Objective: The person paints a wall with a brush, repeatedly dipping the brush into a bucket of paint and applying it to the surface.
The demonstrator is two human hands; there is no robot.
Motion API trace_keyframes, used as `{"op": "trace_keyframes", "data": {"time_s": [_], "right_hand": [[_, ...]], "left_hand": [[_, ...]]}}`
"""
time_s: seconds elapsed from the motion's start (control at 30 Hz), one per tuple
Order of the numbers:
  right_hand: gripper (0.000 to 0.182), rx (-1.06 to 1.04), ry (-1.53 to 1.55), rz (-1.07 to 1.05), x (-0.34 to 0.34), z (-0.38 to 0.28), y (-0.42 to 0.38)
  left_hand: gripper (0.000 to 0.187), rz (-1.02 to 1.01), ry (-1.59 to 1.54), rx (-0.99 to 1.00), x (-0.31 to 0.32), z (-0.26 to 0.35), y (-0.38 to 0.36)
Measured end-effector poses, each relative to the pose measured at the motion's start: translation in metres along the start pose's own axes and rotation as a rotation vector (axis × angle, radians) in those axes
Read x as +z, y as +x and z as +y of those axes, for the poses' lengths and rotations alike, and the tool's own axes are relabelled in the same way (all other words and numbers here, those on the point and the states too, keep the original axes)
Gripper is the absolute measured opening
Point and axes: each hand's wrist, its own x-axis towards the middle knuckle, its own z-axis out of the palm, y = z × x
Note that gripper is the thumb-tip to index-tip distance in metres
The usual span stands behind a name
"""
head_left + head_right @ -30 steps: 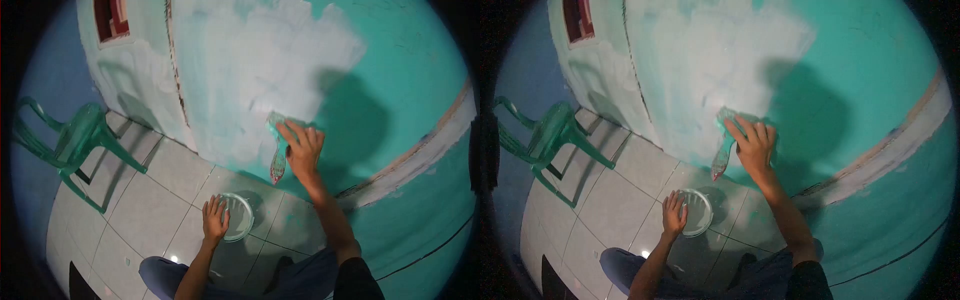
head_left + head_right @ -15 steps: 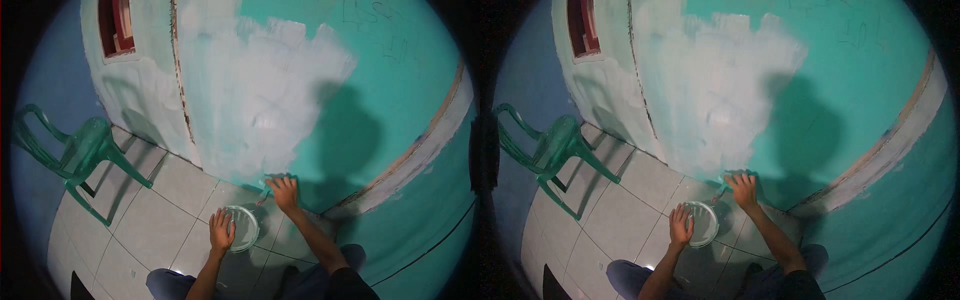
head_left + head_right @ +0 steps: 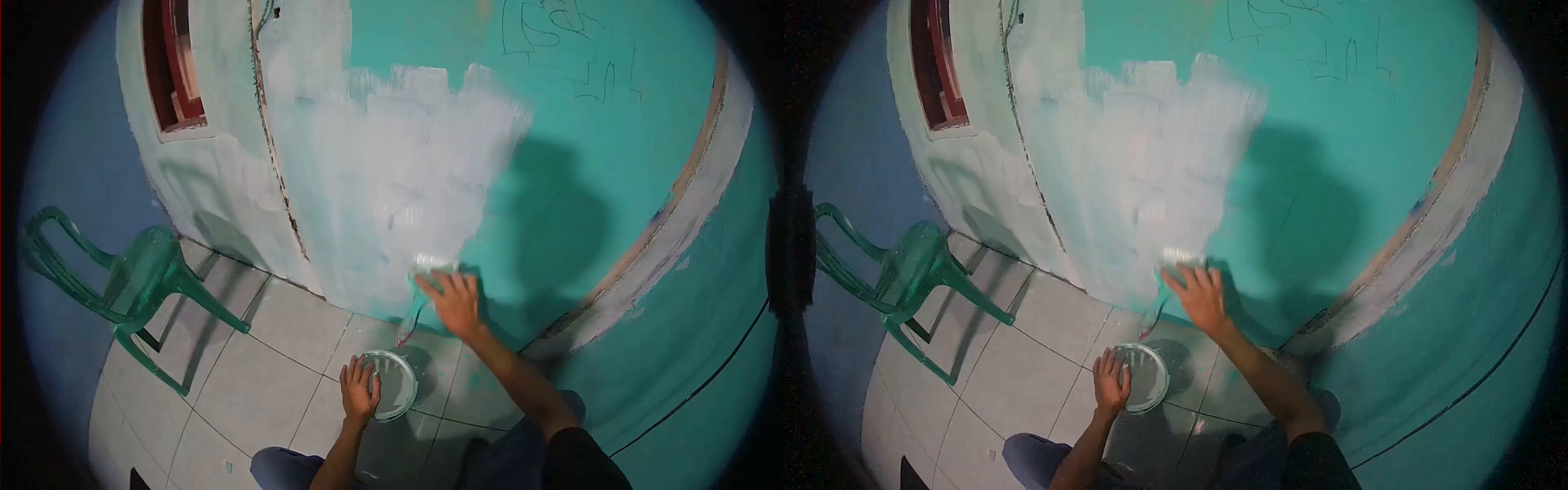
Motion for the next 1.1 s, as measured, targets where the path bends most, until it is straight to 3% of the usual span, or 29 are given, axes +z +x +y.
{"op": "trace_keyframes", "data": {"time_s": [0.17,0.3,0.47,0.53,0.67,0.8,0.87,0.93,1.03,1.1], "right_hand": [[0.050,0.022,0.163,-0.078,0.015,-0.010,-0.013],[0.050,0.068,0.125,0.031,-0.042,0.028,0.079],[0.061,0.019,-0.062,0.332,-0.124,0.076,0.191],[0.065,0.016,-0.331,0.591,-0.132,0.084,0.210],[0.061,0.000,-0.357,0.384,-0.063,0.067,0.137],[0.060,-0.066,-0.031,-0.040,0.001,0.009,0.004],[0.061,-0.082,0.055,-0.079,0.012,0.002,-0.024],[0.062,-0.036,0.153,-0.126,0.016,0.002,-0.022],[0.066,-0.015,0.049,-0.037,-0.027,0.017,0.049],[0.062,-0.013,-0.035,0.178,-0.048,0.028,0.096]], "left_hand": [[0.035,0.007,0.003,0.006,0.003,-0.004,0.000],[0.034,0.015,-0.025,-0.020,0.005,-0.006,-0.002],[0.034,-0.006,-0.040,-0.019,-0.001,-0.005,0.005],[0.034,-0.024,-0.039,-0.028,-0.002,-0.005,0.000],[0.034,-0.010,-0.043,-0.014,0.006,-0.009,-0.001],[0.034,0.015,-0.037,-0.020,-0.003,-0.003,0.005],[0.035,0.012,-0.029,-0.007,0.003,-0.007,0.001],[0.035,0.006,-0.030,-0.016,0.004,-0.009,0.001],[0.039,-0.036,-0.044,-0.029,0.005,-0.010,-0.002],[0.040,0.014,-0.041,0.005,0.004,-0.008,0.005]]}}
